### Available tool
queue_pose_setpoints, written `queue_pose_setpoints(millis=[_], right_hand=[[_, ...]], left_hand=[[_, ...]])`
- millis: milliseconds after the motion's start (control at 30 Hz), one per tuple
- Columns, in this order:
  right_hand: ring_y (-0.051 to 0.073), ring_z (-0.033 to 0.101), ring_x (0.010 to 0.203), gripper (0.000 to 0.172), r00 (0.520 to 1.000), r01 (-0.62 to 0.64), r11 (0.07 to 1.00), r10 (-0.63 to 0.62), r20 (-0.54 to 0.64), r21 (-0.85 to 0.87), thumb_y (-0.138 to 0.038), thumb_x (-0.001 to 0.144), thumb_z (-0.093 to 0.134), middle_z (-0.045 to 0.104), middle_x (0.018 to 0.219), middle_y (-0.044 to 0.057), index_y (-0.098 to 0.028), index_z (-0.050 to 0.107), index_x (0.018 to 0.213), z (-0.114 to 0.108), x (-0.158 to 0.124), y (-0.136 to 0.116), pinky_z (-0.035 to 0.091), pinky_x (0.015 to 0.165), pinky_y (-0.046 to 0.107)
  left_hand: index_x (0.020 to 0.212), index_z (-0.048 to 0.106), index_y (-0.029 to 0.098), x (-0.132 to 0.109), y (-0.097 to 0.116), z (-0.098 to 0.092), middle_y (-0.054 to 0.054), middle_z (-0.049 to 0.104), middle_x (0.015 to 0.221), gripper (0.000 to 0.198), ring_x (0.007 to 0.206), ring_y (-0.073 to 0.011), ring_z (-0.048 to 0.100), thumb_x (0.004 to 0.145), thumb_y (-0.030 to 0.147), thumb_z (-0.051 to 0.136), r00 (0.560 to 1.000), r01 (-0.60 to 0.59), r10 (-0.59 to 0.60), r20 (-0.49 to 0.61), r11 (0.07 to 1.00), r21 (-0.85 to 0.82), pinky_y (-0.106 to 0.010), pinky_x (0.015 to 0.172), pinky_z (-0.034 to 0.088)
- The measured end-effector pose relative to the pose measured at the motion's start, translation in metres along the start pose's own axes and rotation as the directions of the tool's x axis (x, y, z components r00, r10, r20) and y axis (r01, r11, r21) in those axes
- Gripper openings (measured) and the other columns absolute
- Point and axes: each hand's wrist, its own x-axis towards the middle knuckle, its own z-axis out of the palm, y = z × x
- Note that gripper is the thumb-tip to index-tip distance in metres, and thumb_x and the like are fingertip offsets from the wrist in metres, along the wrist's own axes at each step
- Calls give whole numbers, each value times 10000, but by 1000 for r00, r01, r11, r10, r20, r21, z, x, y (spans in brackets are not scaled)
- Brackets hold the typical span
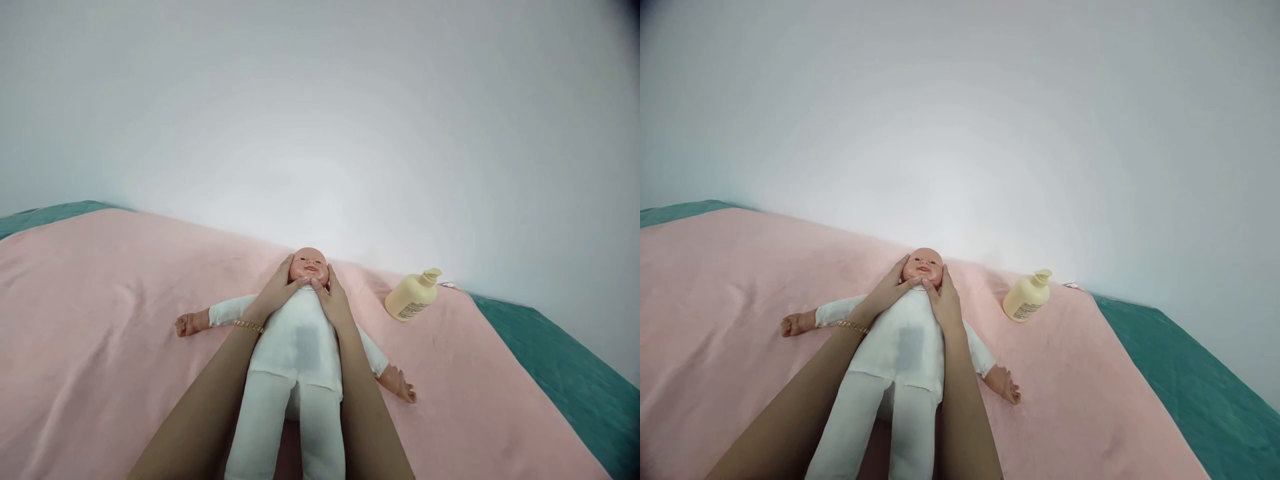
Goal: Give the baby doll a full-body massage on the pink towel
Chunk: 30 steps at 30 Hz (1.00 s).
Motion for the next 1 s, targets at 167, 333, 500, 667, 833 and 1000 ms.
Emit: queue_pose_setpoints(millis=[167,333,500,667,833,1000], right_hand=[[258,509,1277,847,1000,-7,1000,7,-7,28,-531,840,564,448,1455,135,-135,230,1511,-2,-1,-2,418,1050,385],[239,510,1279,813,1000,18,997,-18,2,71,-494,857,546,437,1462,136,-113,239,1505,-4,-1,0,432,1044,353],[241,465,1320,796,999,36,996,-34,-19,78,-532,868,514,428,1472,106,-139,247,1506,-4,0,4,407,1073,382],[259,422,1351,801,1000,21,999,-22,4,45,-591,882,454,371,1506,95,-154,228,1514,-6,2,7,365,1101,428],[254,371,1383,827,999,30,999,-31,26,40,-657,883,388,335,1526,94,-162,206,1520,-7,2,10,309,1131,433],[246,376,1380,847,999,31,998,-33,39,57,-680,883,348,340,1523,99,-150,185,1524,-7,0,9,299,1137,425]], left_hand=[[1484,248,152,-3,5,-1,-136,295,1548,818,1417,-268,293,839,561,540,1000,23,-23,-8,1000,-11,-394,1153,260],[1482,260,159,-5,11,-2,-124,288,1554,771,1422,-271,284,859,536,514,1000,18,-18,11,1000,-12,-396,1156,258],[1497,205,121,-6,15,-4,-127,233,1574,771,1441,-246,237,886,515,462,999,38,-39,32,999,9,-376,1172,218],[1513,132,100,-6,16,-7,-119,161,1593,774,1460,-207,175,911,509,396,995,59,-61,76,997,40,-360,1184,159],[1519,100,82,-6,15,-10,-111,124,1600,798,1466,-202,142,921,551,343,991,72,-76,108,996,44,-331,1183,151],[1521,138,121,-6,14,-10,-88,151,1597,782,1462,-211,157,923,600,297,993,47,-48,109,999,6,-329,1179,179]])
